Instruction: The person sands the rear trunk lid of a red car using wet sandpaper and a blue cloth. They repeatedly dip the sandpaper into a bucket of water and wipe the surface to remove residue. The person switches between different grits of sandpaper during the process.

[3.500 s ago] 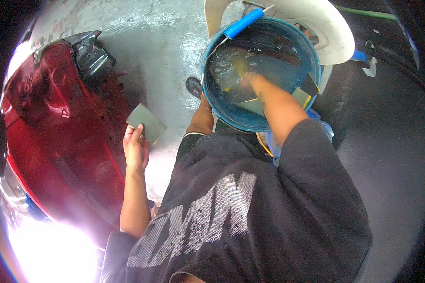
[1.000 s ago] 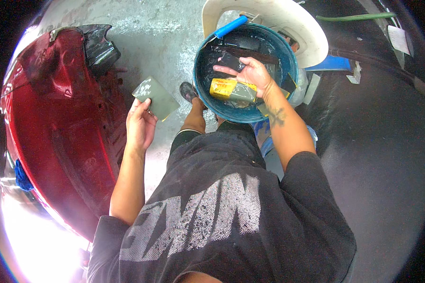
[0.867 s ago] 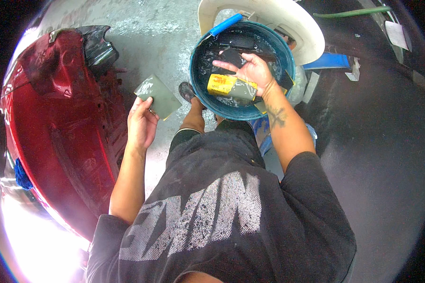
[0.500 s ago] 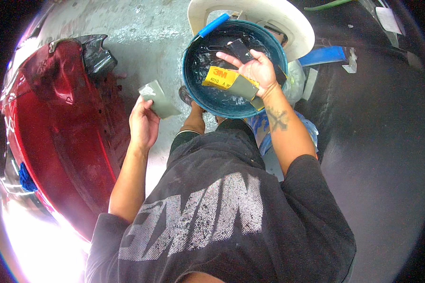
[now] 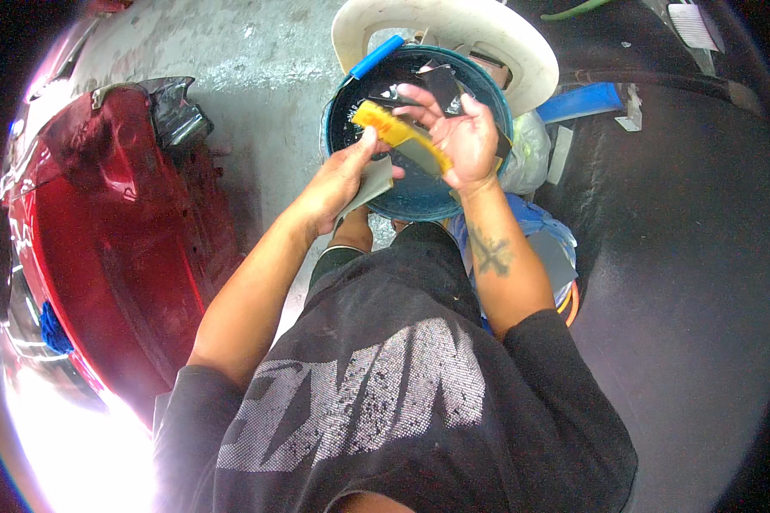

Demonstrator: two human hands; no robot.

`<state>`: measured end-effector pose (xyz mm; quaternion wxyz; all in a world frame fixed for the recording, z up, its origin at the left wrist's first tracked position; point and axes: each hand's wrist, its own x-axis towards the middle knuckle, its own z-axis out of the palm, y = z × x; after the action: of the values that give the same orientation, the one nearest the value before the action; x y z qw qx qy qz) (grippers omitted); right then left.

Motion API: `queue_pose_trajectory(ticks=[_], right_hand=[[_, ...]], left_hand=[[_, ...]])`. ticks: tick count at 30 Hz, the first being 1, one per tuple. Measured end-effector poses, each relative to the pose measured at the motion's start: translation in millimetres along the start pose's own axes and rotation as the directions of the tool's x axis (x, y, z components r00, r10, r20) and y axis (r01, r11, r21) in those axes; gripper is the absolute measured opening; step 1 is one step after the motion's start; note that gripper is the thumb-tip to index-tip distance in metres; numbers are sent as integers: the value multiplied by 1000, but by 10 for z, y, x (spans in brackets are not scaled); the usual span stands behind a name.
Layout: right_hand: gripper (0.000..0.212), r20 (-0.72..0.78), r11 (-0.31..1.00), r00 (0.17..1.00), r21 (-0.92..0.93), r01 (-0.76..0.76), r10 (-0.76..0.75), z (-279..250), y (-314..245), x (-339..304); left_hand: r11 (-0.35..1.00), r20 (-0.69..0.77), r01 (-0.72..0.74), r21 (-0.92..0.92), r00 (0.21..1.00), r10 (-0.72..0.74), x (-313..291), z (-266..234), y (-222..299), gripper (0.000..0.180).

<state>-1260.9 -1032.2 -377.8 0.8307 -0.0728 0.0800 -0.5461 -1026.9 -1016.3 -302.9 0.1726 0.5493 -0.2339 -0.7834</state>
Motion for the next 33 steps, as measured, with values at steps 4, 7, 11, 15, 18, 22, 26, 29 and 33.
queue_pose_trajectory(ticks=[4, 7, 11, 15, 18, 22, 26, 29, 33], right_hand=[[69, -179, 959, 977, -278, 61, -114, 505, 175, -57], [68, -152, 976, 981, -198, 89, -121, 423, 139, -138], [70, -168, 979, 978, -181, 89, -120, 389, 47, -217], [68, -165, 948, 967, -287, 139, -192, 301, -160, -333], [75, -447, 793, 853, -606, -68, -268, 86, -159, -440], [88, -811, 239, 559, -585, -775, -172, 324, -74, -457], [62, -241, -298, 782, -828, -475, -575, 612, 6, -491], [58, 79, -466, 925, -878, -113, -371, 941, 137, -479], [53, 234, -614, 959, -784, 87, -163, 908, 322, -365]], left_hand=[[992, 58, -119, -31, 991, 121, -45, 73, -38, 63], [981, 108, -82, -175, 989, 102, 41, -25, -134, 46], [962, 87, -18, -273, 995, 43, 32, -102, -145, 34], [949, 103, -28, -315, 993, 64, 76, -251, -249, 25], [946, 131, -19, -324, 989, 65, 118, -358, -324, 26], [936, 53, -9, -351, 998, 29, 44, -337, -277, 28], [930, 71, 1, -367, 997, 27, 24, -425, -269, 28], [940, 56, -12, -342, 998, 33, 21, -399, -222, 29], [959, 45, -55, -279, 996, 71, -9, -256, -125, 33]])
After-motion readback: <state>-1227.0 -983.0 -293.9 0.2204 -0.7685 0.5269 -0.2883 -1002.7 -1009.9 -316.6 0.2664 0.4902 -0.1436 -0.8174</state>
